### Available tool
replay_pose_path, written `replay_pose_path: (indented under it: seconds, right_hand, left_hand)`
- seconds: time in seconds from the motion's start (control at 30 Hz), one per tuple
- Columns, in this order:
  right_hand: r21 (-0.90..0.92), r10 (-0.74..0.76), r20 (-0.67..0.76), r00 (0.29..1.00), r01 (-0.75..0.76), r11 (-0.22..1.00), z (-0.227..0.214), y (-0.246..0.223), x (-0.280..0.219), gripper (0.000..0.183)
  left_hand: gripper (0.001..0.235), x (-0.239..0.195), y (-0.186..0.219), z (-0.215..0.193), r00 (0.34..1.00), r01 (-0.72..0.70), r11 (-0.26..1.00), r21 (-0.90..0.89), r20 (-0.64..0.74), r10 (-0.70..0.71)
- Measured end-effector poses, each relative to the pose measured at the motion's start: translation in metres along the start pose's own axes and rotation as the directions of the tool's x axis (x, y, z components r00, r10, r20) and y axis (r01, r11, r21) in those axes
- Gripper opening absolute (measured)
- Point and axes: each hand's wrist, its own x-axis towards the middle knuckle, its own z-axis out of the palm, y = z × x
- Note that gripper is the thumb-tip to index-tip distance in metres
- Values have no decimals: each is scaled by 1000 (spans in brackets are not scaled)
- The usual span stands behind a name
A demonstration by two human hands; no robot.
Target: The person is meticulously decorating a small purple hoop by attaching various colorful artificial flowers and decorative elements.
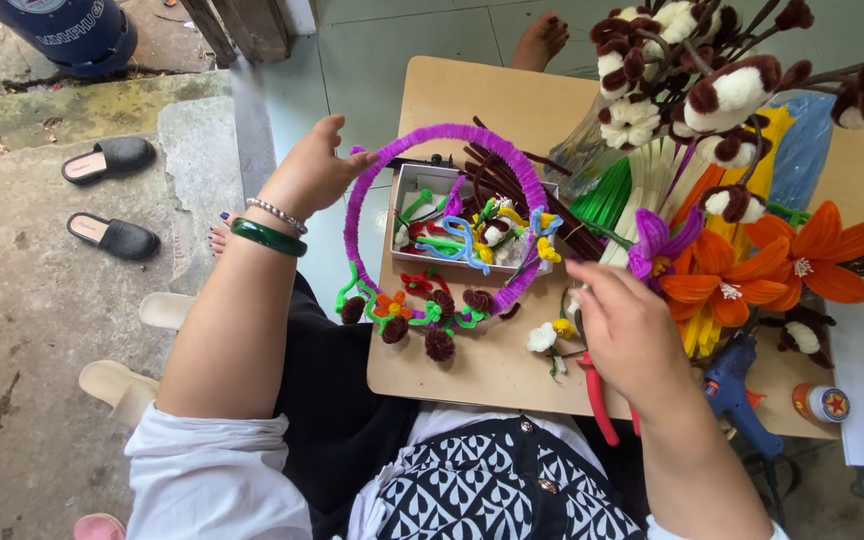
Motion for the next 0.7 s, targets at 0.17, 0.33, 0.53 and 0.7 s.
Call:
replay_pose_path:
  seconds: [0.17, 0.33, 0.53, 0.7]
  right_hand:
    - [-23, -97, 97, 990, 100, 995, -8, -4, 33, 32]
    - [39, -13, 348, 938, 0, 999, -13, -16, 21, 29]
    - [-71, 16, 466, 884, 20, 997, 11, -15, -23, 27]
    - [-210, -142, 232, 962, 192, 959, 42, 48, -47, 7]
  left_hand:
    - [78, 10, -9, -1, 998, 41, 999, -30, 44, -40]
    - [84, 18, -13, 4, 994, 71, 997, 15, 82, -72]
    - [83, 14, -8, 5, 992, 71, 997, 22, 101, -73]
    - [80, 13, -8, 1, 999, 32, 998, 50, 38, -34]
